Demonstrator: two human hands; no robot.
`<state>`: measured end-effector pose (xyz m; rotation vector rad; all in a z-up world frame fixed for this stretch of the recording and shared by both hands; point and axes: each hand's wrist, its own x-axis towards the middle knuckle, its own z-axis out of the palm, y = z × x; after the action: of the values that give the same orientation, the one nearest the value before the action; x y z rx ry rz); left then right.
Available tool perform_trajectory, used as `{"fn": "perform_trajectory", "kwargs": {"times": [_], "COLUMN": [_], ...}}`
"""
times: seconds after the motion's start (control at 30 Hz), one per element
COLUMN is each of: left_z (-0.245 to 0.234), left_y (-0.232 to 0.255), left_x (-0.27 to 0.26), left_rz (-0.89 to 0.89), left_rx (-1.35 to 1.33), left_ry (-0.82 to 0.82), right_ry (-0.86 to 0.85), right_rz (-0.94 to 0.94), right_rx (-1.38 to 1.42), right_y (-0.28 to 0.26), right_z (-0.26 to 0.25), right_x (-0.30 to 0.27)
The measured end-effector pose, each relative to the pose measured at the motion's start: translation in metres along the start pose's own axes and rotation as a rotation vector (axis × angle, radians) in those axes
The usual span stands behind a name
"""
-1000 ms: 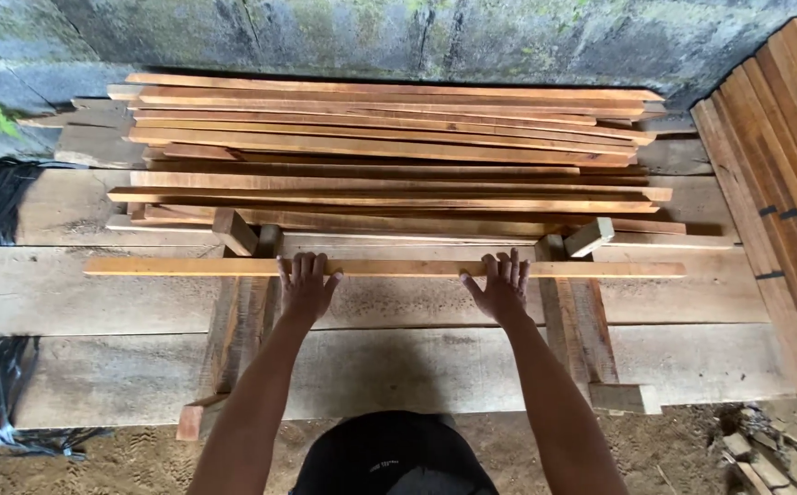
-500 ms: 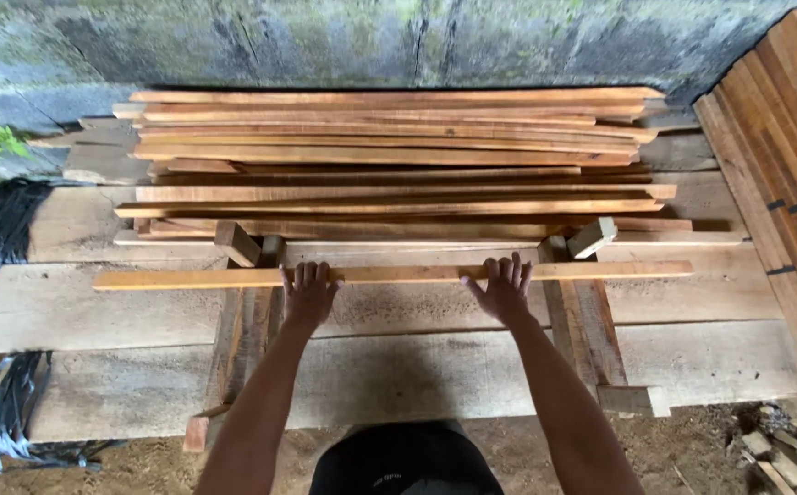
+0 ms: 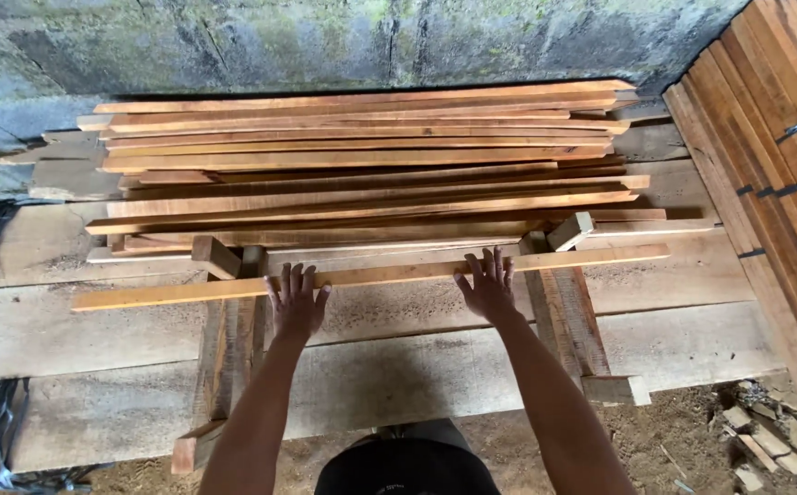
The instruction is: Organizing and moving wooden planks in a workshop storage area.
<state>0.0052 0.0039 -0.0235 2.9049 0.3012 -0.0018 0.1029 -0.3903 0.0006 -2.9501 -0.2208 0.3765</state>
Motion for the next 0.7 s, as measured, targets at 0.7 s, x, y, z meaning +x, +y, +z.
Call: {"fn": "perform_trajectory", "kwargs": {"times": [0.7], "left_z": [-0.005], "left_y": [0.001], "left_x": [0.001], "left_rz": [-0.006], "left_rx": [0.036], "left_ry": [-0.123], "right_ry": [0.058], "right_rz": [-0.058], "right_rx": [0.003], "right_y": [0.003], "right_z": [-0.002], "right_x": [0.007]}}
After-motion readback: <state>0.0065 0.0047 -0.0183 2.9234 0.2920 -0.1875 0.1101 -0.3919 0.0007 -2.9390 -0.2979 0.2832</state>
